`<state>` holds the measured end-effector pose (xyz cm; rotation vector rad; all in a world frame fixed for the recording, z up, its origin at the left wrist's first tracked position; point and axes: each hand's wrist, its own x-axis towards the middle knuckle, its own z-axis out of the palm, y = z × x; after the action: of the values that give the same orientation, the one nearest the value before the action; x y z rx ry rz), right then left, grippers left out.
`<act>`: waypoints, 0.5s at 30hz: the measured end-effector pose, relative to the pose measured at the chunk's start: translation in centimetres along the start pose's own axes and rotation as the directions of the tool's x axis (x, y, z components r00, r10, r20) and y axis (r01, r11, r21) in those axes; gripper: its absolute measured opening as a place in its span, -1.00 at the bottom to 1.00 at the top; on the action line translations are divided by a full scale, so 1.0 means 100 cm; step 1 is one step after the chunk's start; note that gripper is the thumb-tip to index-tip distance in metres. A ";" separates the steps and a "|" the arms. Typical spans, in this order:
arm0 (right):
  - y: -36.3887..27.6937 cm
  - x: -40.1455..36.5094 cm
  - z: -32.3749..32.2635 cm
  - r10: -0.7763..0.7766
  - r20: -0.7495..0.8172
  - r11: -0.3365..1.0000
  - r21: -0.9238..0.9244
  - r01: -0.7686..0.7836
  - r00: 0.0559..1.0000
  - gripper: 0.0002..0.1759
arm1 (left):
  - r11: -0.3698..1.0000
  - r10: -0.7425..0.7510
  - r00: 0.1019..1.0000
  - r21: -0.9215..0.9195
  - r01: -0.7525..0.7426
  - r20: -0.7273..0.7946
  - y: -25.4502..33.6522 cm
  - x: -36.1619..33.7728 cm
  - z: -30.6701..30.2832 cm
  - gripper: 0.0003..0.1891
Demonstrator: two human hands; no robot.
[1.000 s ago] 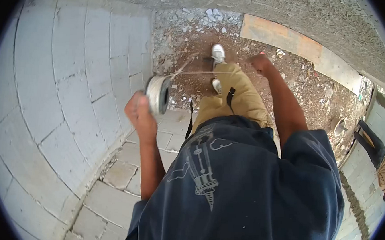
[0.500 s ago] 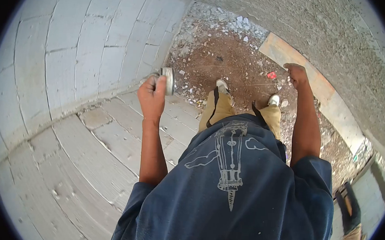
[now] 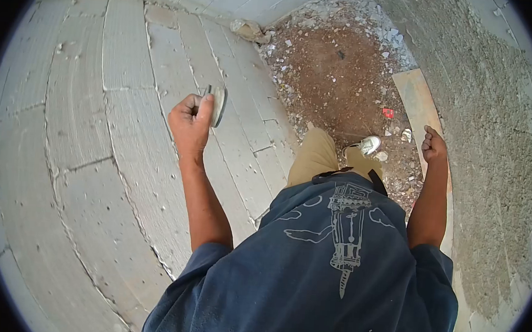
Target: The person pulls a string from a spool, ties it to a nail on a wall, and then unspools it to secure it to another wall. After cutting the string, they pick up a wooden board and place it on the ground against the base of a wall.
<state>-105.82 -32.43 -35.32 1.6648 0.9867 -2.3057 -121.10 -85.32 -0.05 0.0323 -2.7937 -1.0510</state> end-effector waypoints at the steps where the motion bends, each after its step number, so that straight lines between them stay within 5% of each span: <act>1: 0.006 -0.003 -0.009 0.016 0.019 1.000 0.008 -0.016 1.000 -0.84 | 0.997 -0.029 0.998 -0.067 0.025 -0.051 -0.003 -0.019 -0.012 -0.63; 2: 0.012 -0.007 -0.018 -0.001 -0.004 1.000 -0.021 0.001 1.000 -0.87 | 0.997 -0.061 0.997 -0.044 0.060 -0.037 -0.026 -0.035 -0.028 -0.68; 5: 0.038 -0.019 -0.049 0.020 0.029 0.998 -0.063 -0.018 0.999 -0.89 | 0.672 -0.353 0.885 -0.741 0.014 -0.303 -0.006 -0.088 -0.025 -0.67; 15: 0.169 -0.129 -0.159 0.028 -0.042 0.974 -0.223 -0.037 0.999 -0.92 | 0.766 -0.212 0.966 -0.588 0.260 0.152 -0.032 -0.293 0.001 -0.70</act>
<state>-80.33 -39.83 -33.99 1.6263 1.1694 -2.0606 -92.33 -85.44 -6.27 0.2802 -2.4108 -2.0039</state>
